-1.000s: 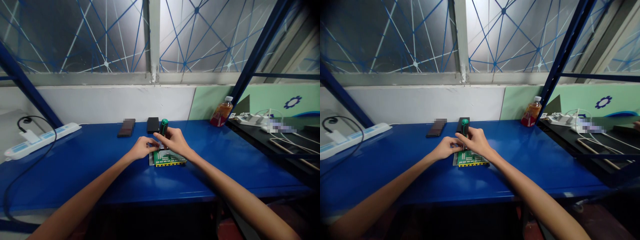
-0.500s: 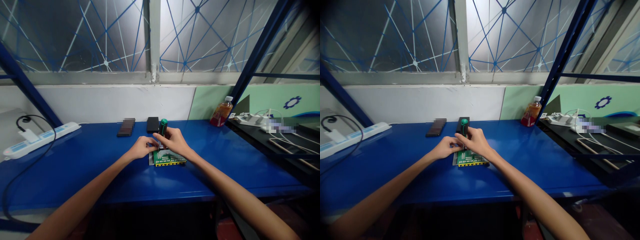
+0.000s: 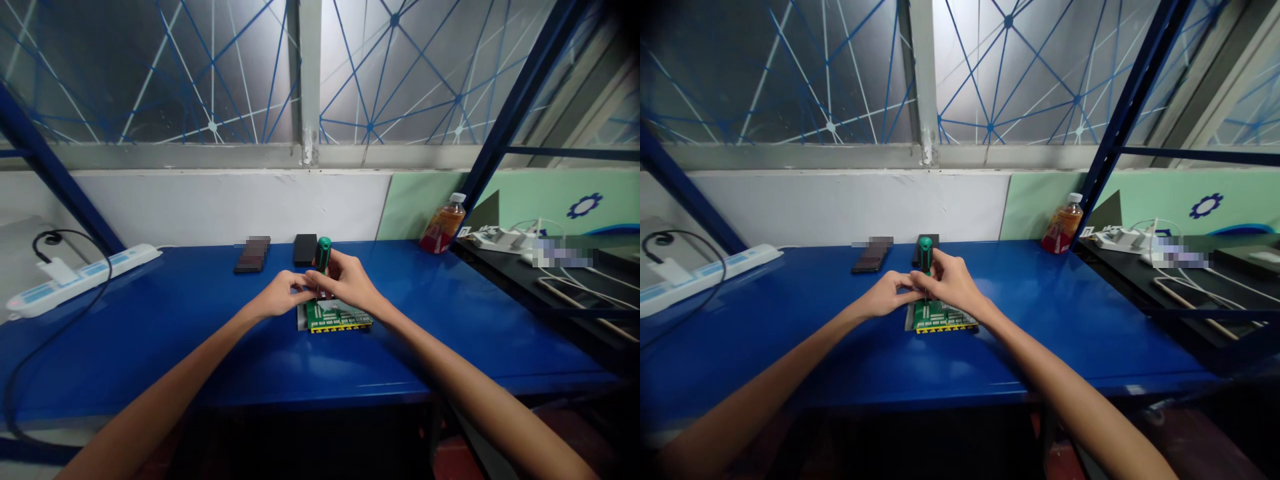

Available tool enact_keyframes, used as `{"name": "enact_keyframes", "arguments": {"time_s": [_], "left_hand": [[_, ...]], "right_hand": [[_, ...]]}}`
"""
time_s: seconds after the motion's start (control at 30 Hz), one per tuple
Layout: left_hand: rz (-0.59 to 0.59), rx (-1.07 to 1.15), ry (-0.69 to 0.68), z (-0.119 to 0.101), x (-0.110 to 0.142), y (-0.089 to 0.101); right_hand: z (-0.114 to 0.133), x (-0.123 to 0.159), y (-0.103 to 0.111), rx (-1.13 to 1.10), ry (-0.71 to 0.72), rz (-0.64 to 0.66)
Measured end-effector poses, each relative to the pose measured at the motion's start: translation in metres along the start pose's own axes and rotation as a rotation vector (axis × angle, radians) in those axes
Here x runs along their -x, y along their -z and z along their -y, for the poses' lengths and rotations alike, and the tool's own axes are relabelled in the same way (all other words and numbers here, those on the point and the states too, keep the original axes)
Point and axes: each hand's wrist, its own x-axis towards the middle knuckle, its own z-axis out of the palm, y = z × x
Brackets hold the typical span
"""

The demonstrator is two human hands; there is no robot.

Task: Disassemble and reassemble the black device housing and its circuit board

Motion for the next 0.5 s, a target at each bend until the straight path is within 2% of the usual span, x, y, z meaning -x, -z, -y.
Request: {"name": "enact_keyframes", "arguments": {"time_s": [0.27,0.5], "left_hand": [[-0.103,-0.025,0.021,0.0051,0.0005,-0.0018],[-0.125,-0.078,0.022,0.004,0.0003,-0.0052]], "right_hand": [[0.0028,0.0004,-0.0019,-0.004,0.021,0.013],[0.0008,0.0003,-0.0024,-0.02,0.021,0.018]]}}
